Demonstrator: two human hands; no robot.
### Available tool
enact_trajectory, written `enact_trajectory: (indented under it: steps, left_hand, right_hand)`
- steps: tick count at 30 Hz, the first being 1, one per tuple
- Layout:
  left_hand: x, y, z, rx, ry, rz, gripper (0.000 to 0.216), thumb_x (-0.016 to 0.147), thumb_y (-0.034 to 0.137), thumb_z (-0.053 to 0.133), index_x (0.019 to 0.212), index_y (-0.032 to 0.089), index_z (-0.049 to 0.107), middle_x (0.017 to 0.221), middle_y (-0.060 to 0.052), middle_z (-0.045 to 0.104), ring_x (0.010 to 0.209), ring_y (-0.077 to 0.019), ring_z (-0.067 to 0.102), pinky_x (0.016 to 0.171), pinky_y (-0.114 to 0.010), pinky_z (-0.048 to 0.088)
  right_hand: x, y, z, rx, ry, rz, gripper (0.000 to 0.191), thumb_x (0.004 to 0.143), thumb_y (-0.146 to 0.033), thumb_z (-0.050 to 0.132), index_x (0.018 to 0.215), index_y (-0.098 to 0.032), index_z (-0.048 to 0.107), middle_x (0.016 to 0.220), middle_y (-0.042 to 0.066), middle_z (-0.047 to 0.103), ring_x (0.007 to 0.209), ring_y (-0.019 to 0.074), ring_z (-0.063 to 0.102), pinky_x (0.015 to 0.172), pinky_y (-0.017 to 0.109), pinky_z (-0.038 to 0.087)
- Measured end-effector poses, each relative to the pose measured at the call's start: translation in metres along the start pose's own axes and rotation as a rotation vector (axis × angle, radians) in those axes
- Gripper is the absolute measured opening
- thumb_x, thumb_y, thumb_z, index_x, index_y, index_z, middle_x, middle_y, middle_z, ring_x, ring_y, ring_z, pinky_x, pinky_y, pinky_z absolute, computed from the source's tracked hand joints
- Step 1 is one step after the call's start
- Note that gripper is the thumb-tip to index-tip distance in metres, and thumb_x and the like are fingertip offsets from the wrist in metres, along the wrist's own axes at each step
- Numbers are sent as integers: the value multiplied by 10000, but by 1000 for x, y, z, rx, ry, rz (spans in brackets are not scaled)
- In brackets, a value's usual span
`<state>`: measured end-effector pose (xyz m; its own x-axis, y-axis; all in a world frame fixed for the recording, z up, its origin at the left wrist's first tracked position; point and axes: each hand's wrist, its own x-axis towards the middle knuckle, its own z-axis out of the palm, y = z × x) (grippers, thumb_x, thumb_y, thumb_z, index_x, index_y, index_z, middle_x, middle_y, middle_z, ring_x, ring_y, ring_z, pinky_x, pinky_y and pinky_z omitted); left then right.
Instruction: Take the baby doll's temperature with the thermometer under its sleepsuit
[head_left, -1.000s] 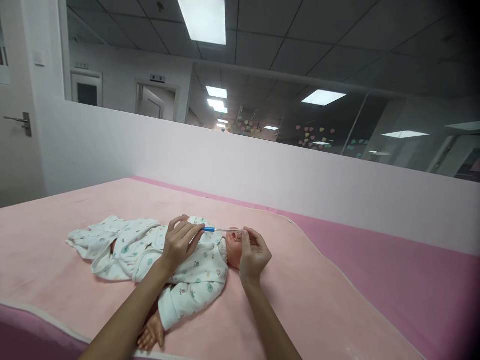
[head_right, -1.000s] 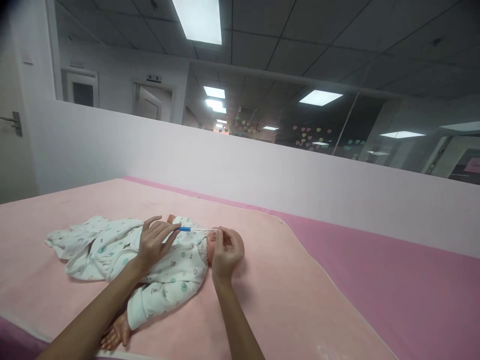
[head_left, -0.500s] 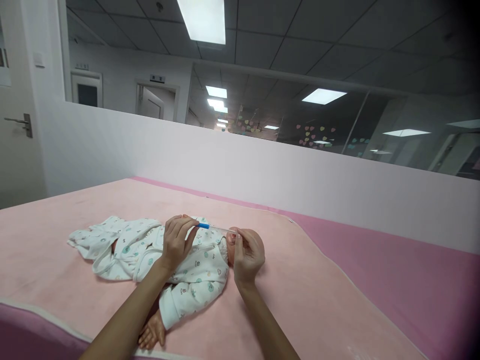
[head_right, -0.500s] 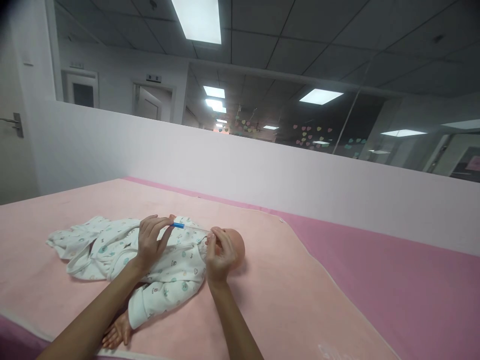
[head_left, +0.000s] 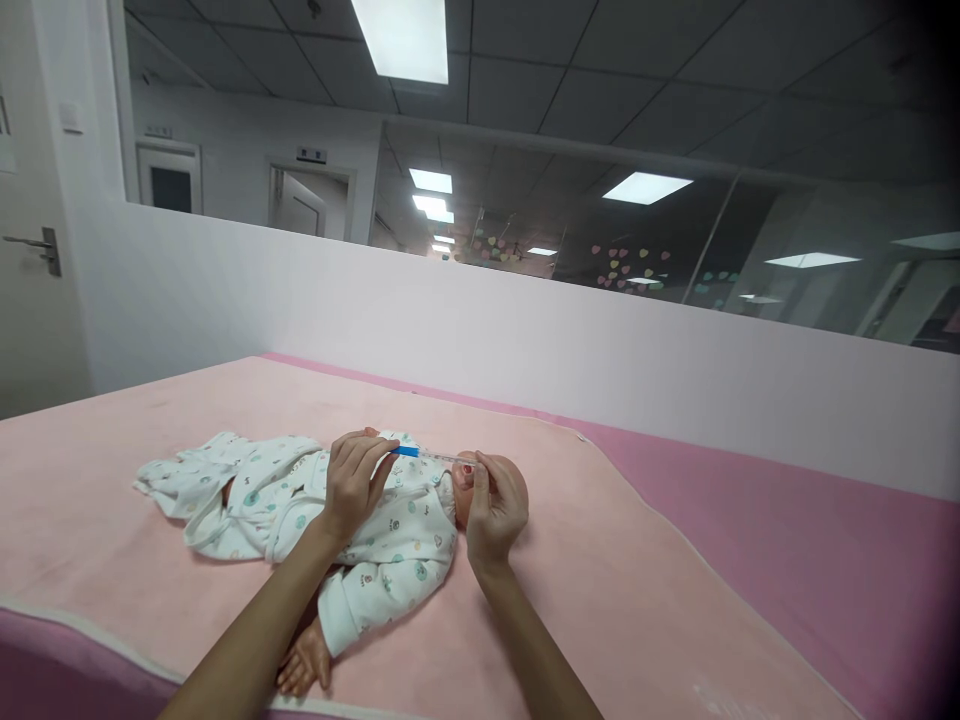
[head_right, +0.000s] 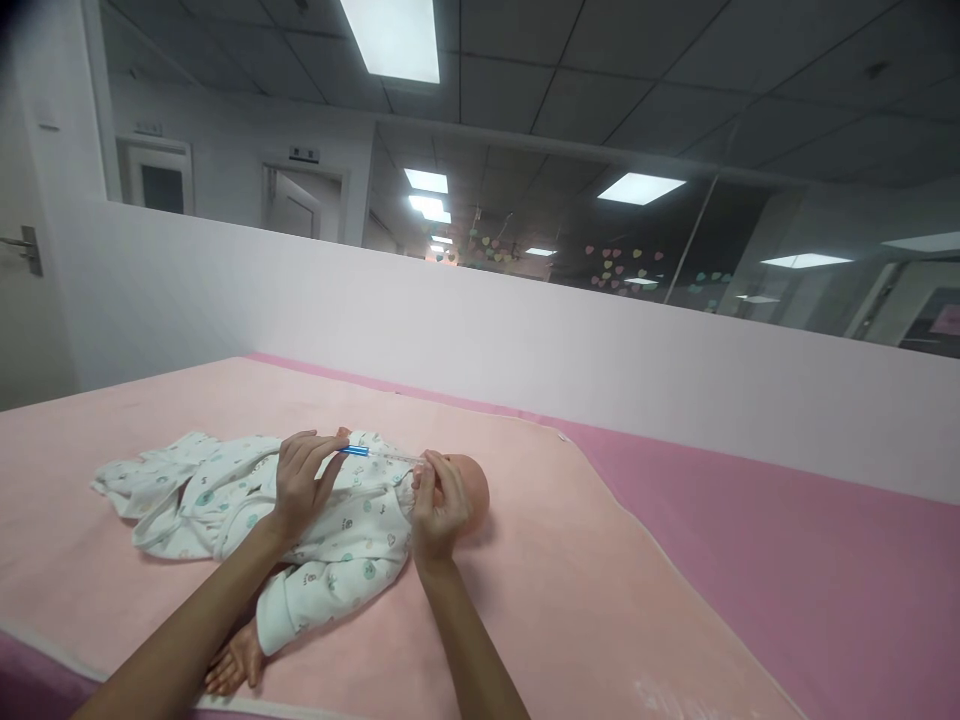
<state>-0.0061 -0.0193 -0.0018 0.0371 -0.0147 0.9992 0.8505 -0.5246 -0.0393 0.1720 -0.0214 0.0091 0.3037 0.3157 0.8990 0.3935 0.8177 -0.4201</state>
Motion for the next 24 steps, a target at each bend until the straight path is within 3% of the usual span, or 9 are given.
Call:
enact_trajectory:
  steps: [24]
  left_hand:
    - [1, 0, 0, 46, 23, -2, 198, 786, 133, 571, 976, 189, 571, 858, -44, 663, 799, -163, 595, 825, -360, 439]
  right_hand:
    - [0, -4, 0, -86, 2, -140, 181, 849, -206, 466, 902, -173, 636, 811, 55, 662, 757, 156, 622, 668, 311, 539]
